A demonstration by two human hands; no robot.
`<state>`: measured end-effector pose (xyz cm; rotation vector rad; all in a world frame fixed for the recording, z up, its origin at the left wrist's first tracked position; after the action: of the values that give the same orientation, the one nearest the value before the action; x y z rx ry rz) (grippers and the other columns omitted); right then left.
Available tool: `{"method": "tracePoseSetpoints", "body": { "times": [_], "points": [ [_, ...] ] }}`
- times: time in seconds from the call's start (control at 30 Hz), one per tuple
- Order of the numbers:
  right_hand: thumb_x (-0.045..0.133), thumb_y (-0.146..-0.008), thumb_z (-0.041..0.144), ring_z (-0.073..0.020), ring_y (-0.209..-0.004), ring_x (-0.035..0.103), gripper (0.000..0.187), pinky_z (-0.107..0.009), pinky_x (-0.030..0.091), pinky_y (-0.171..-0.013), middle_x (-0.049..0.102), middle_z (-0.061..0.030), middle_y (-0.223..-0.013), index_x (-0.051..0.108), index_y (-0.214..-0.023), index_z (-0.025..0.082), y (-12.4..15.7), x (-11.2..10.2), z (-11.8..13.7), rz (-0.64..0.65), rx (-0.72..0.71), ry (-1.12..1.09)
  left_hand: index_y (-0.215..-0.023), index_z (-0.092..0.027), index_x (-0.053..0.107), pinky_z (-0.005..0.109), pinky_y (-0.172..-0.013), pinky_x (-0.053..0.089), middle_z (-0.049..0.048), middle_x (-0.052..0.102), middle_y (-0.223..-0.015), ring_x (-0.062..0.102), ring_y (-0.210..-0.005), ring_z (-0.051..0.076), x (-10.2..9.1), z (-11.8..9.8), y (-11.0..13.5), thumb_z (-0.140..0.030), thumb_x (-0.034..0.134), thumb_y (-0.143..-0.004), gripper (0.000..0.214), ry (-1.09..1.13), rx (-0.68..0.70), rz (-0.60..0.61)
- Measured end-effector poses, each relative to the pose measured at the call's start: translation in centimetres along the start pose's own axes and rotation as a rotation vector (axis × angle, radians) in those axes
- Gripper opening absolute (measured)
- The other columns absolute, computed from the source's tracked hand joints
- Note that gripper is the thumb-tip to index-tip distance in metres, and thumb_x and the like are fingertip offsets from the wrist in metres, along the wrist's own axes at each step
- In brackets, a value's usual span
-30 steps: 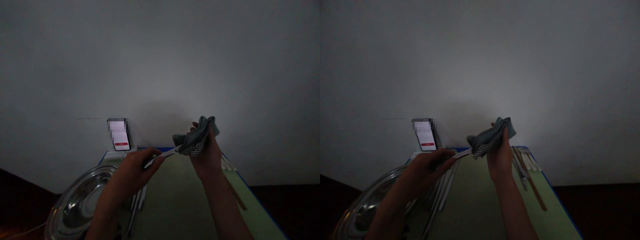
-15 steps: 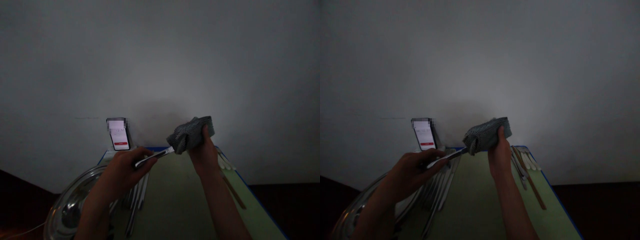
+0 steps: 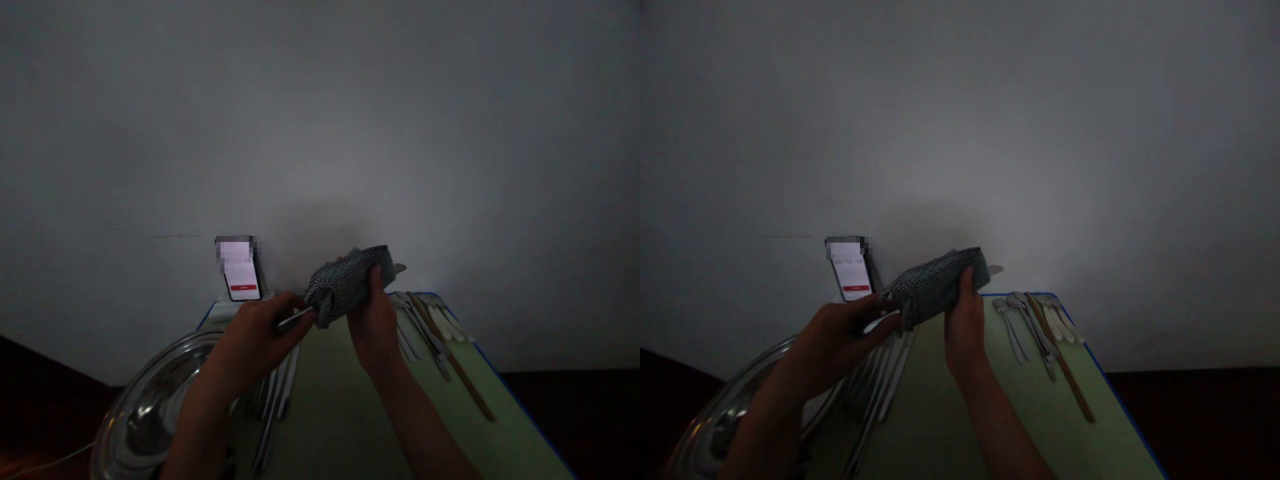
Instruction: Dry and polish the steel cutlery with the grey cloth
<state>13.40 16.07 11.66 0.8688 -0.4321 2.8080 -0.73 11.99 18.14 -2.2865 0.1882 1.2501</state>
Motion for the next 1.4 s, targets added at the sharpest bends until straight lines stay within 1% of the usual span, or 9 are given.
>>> {"method": "tracePoseSetpoints", "body": {
  "times": [0.23,0.37,0.5,0.67,0.77,0.97,1.1,1.23,1.4],
  "points": [
    [0.041,-0.084,0.051,-0.0173,-0.1,0.06,0.04,-0.039,0.042,-0.095,0.067,-0.0026,-0.099,0.059,-0.106,0.022,-1.6,-2.1,3.0,-0.118,0.016,-0.292,-0.085,-0.021,0.065,0.018,-0.048,0.037,-0.0041,0.063,-0.061,0.053,-0.05,0.009,-0.7,0.7,0.8,-0.036,0.053,-0.084,0.019,0.071,0.022,0.048],
    [0.041,-0.085,0.049,-0.0157,-0.096,0.062,0.037,-0.039,0.043,-0.095,0.068,-0.0009,-0.097,0.059,-0.105,0.023,-1.3,-2.4,2.9,-0.187,0.0,-0.346,-0.086,-0.021,0.065,0.018,-0.048,0.038,-0.0036,0.065,-0.064,0.055,-0.051,0.009,-0.7,0.9,1.0,-0.035,0.054,-0.083,0.018,0.095,0.008,0.068],
    [0.04,-0.085,0.049,-0.0157,-0.097,0.062,0.038,-0.038,0.045,-0.092,0.067,-0.0012,-0.101,0.058,-0.107,0.024,-0.3,-1.6,2.5,-0.206,-0.061,-0.297,-0.082,-0.02,0.066,0.019,-0.047,0.036,-0.0034,0.062,-0.059,0.053,-0.049,0.01,-0.6,0.3,0.7,-0.038,0.053,-0.083,0.021,0.085,-0.021,0.034],
    [0.039,-0.083,0.054,-0.0202,-0.093,0.064,0.048,-0.037,0.048,-0.086,0.07,-0.0093,-0.096,0.066,-0.093,0.016,1.0,-0.1,0.9,-0.181,0.062,-0.055,-0.08,-0.019,0.063,0.022,-0.053,0.039,-0.001,0.065,-0.066,0.058,-0.057,0.012,0.7,-0.3,0.1,-0.035,0.051,-0.083,0.021,0.063,-0.048,0.049],
    [0.044,-0.081,0.053,-0.0205,-0.093,0.064,0.046,-0.037,0.048,-0.084,0.07,-0.0089,-0.095,0.065,-0.095,0.015,1.1,0.0,0.5,-0.17,0.083,-0.05,-0.086,-0.019,0.062,0.024,-0.056,0.041,0.0006,0.066,-0.071,0.06,-0.064,0.015,1.3,0.1,-0.1,-0.035,0.05,-0.084,0.02,0.057,-0.084,0.058],
    [0.046,-0.082,0.051,-0.0152,-0.092,0.063,0.04,-0.031,0.048,-0.082,0.069,-0.0035,-0.098,0.062,-0.103,0.021,-0.2,-1.1,1.5,-0.168,0.03,-0.246,-0.113,-0.024,0.053,0.024,-0.064,0.046,0.0004,0.069,-0.086,0.063,-0.074,0.015,1.7,0.3,1.3,-0.032,0.051,-0.085,0.029,0.262,-0.055,0.301],
    [0.045,-0.083,0.051,-0.0125,-0.083,0.063,0.039,-0.028,0.049,-0.074,0.069,-0.0015,-0.099,0.059,-0.108,0.024,-0.2,-1.7,1.8,-0.213,0.051,-0.292,-0.106,-0.026,0.059,0.023,-0.073,0.048,-0.0012,0.069,-0.099,0.064,-0.087,0.014,1.6,-0.2,2.1,-0.023,0.062,-0.079,0.027,0.469,-0.035,0.435],
    [0.046,-0.081,0.053,-0.0137,-0.08,0.062,0.041,-0.03,0.05,-0.071,0.068,-0.0014,-0.094,0.057,-0.11,0.026,0.4,-1.2,0.7,-0.215,0.106,-0.24,-0.083,-0.02,0.057,0.021,-0.063,0.049,-0.0039,0.071,-0.072,0.067,-0.069,0.014,2.0,0.5,1.4,-0.023,0.072,-0.068,0.021,0.597,-0.151,0.375],
    [0.052,-0.077,0.052,-0.013,-0.075,0.06,0.036,-0.025,0.048,-0.063,0.065,-0.0001,-0.084,0.06,-0.091,0.02,0.5,-1.6,-0.9,-0.231,0.128,-0.16,-0.07,-0.018,0.052,0.019,-0.046,0.043,-0.0065,0.061,-0.049,0.059,-0.045,0.01,1.9,1.4,0.4,-0.031,0.071,-0.068,0.022,0.401,-0.21,0.222]
  ]
}}
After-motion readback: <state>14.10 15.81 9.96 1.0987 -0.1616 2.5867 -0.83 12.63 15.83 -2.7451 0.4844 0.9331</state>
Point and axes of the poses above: each hand's wrist, its own y-axis away from the middle knuckle, its own x-axis out of the palm, z = x × y, the point moved 8 cm from there along -y, towards the middle knuckle
